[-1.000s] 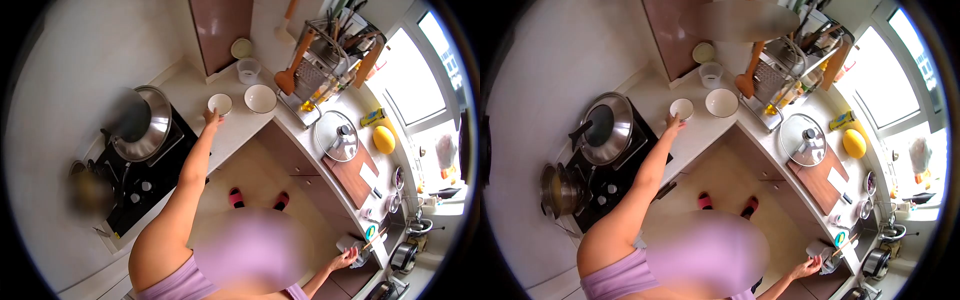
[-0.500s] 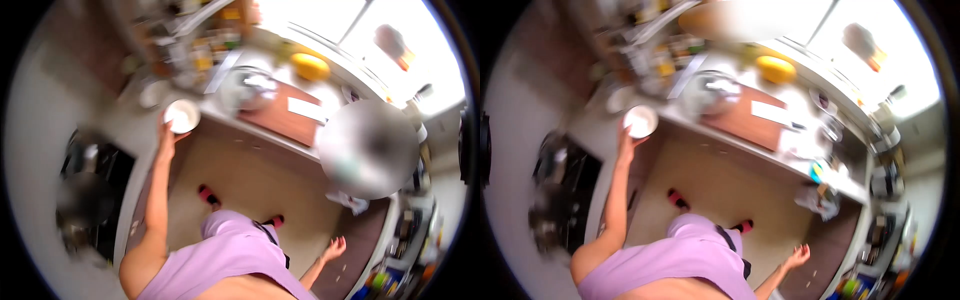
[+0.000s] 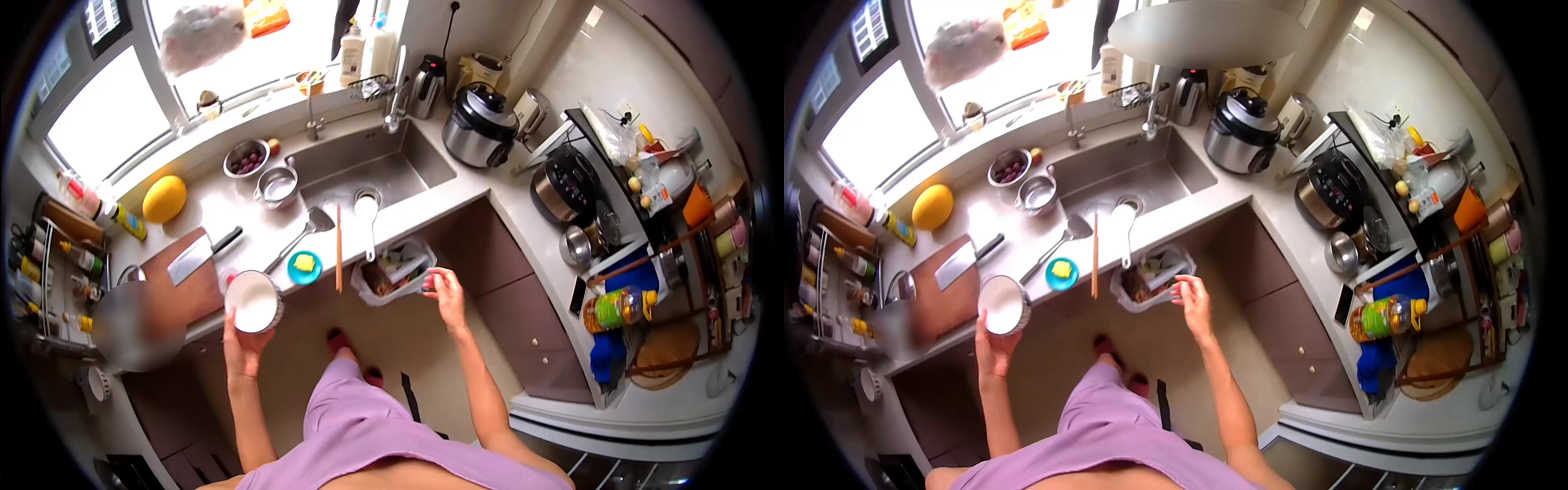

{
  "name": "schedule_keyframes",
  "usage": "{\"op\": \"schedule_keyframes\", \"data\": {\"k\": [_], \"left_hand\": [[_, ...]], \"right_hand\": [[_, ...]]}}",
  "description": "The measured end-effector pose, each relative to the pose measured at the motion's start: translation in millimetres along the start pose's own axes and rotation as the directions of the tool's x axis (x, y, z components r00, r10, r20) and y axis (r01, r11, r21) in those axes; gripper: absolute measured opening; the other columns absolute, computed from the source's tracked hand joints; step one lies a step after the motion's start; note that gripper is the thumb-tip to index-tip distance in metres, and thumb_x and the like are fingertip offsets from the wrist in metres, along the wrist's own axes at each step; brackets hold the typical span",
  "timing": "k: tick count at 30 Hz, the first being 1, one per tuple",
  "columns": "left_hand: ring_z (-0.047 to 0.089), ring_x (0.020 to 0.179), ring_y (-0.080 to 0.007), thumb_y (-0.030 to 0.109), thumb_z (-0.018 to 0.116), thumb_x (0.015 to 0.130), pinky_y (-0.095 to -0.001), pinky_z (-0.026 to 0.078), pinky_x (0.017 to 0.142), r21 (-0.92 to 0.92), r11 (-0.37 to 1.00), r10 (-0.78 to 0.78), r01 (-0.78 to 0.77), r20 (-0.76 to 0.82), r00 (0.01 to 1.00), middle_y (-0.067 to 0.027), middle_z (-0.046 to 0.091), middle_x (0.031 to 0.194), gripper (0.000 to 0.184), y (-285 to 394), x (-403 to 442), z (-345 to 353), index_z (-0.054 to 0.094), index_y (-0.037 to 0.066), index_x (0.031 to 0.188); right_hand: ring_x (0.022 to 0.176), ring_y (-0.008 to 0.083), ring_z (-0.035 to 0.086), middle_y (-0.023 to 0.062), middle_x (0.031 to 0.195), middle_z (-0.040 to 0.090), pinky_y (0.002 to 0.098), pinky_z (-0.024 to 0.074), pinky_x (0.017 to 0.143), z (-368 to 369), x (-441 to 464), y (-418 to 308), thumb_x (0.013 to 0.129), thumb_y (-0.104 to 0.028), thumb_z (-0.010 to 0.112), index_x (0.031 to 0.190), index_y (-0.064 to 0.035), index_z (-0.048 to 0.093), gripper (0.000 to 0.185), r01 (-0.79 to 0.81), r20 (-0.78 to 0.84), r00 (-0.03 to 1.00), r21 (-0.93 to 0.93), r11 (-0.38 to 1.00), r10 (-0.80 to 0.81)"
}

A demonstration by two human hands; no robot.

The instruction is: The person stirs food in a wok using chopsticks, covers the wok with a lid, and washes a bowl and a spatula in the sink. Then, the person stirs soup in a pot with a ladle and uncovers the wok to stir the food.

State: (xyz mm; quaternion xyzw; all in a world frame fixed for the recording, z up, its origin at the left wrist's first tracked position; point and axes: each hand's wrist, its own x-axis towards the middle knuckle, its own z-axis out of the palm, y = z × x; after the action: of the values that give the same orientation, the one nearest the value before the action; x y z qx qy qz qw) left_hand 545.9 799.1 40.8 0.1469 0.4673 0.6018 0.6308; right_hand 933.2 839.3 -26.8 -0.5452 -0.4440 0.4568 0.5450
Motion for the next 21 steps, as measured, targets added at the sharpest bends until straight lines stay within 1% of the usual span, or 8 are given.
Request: {"op": "schedule_keyframes", "data": {"k": [3,6,8,12,14,16,19,21], "left_hand": [[0.057,0.105,-0.0191,0.045,0.051,0.086,-0.0378,0.052,0.072,0.030,0.995,-0.095,0.092,0.101,0.990,-0.0055,0.056,0.121,0.055,-29.7,60.7,54.9,0.041,0.015,0.131],[0.056,0.109,-0.0232,0.035,0.050,0.089,-0.0445,0.054,0.076,0.111,0.992,-0.074,0.052,0.197,0.978,-0.0081,0.050,0.125,0.052,-47.6,120.1,132.1,0.029,0.018,0.134],[0.053,0.113,-0.0259,0.034,0.047,0.092,-0.0469,0.054,0.076,0.104,0.991,-0.100,0.079,0.217,0.971,-0.0102,0.046,0.128,0.046,-70.2,178.9,173.6,0.029,0.019,0.132],[0.047,0.118,-0.0316,0.037,0.047,0.093,-0.0501,0.054,0.081,0.069,0.995,-0.086,0.075,0.177,0.980,-0.0153,0.037,0.133,0.047,-125.6,282.7,236.9,0.025,0.019,0.131],[0.049,0.113,-0.0323,0.036,0.051,0.092,-0.0517,0.054,0.080,0.043,0.995,-0.092,0.088,0.107,0.990,-0.0159,0.037,0.130,0.051,-142.9,318.1,266.8,0.024,0.020,0.132],[0.051,0.108,-0.0331,0.032,0.054,0.091,-0.0542,0.054,0.078,0.001,0.996,-0.090,0.090,0.015,0.996,-0.0161,0.037,0.128,0.053,-171.9,359.8,279.2,0.023,0.020,0.132],[0.049,0.112,-0.0343,0.029,0.055,0.091,-0.0540,0.054,0.078,-0.081,0.993,-0.085,0.081,-0.051,0.995,-0.0153,0.034,0.133,0.054,-200.6,402.7,294.5,0.023,0.021,0.133],[0.049,0.113,-0.0344,0.030,0.054,0.091,-0.0543,0.054,0.079,-0.091,0.995,-0.058,0.049,-0.091,0.994,-0.0142,0.033,0.135,0.053,-212.6,416.2,304.3,0.023,0.022,0.133]], "right_hand": [[0.084,0.0122,0.060,0.0060,0.094,0.060,0.0256,0.0509,0.072,-7.2,75.9,-0.3,0.098,-0.029,0.043,0.111,-0.0046,0.054,0.030,-0.034,0.179,0.983,-0.021,0.999,0.037],[0.083,0.0135,0.060,0.0080,0.098,0.058,0.0267,0.0510,0.073,-17.5,144.7,2.2,0.098,-0.032,0.042,0.118,-0.0041,0.050,0.036,-0.049,0.143,0.988,-0.030,0.998,0.053],[0.084,0.0140,0.060,0.0084,0.099,0.058,0.0271,0.0510,0.073,-37.3,193.5,8.6,0.098,-0.034,0.041,0.119,-0.0036,0.049,0.038,-0.050,0.118,0.991,-0.055,0.997,0.057],[0.085,0.0149,0.061,0.0096,0.098,0.059,0.0267,0.0513,0.074,-65.1,297.7,19.1,0.098,-0.038,0.039,0.122,-0.0022,0.048,0.044,-0.102,0.124,0.986,-0.065,0.993,0.110],[0.085,0.0155,0.061,0.0100,0.099,0.060,0.0272,0.0517,0.073,-65.9,356.9,24.8,0.098,-0.038,0.039,0.123,-0.0024,0.047,0.044,-0.120,0.149,0.980,-0.093,0.988,0.133],[0.085,0.0161,0.061,0.0106,0.099,0.060,0.0277,0.0521,0.072,-53.4,424.5,41.8,0.097,-0.039,0.040,0.124,-0.0027,0.045,0.045,-0.100,0.164,0.979,-0.126,0.987,0.120],[0.082,0.0171,0.062,0.0119,0.096,0.061,0.0280,0.0527,0.070,-20.1,528.0,53.3,0.097,-0.040,0.041,0.122,-0.0022,0.044,0.046,-0.040,0.143,0.988,-0.133,0.990,0.059],[0.073,0.0181,0.063,0.0134,0.090,0.061,0.0289,0.0536,0.062,7.6,590.7,55.8,0.096,-0.042,0.042,0.119,-0.0011,0.044,0.047,-0.036,0.085,0.995,-0.138,0.990,0.048]]}}
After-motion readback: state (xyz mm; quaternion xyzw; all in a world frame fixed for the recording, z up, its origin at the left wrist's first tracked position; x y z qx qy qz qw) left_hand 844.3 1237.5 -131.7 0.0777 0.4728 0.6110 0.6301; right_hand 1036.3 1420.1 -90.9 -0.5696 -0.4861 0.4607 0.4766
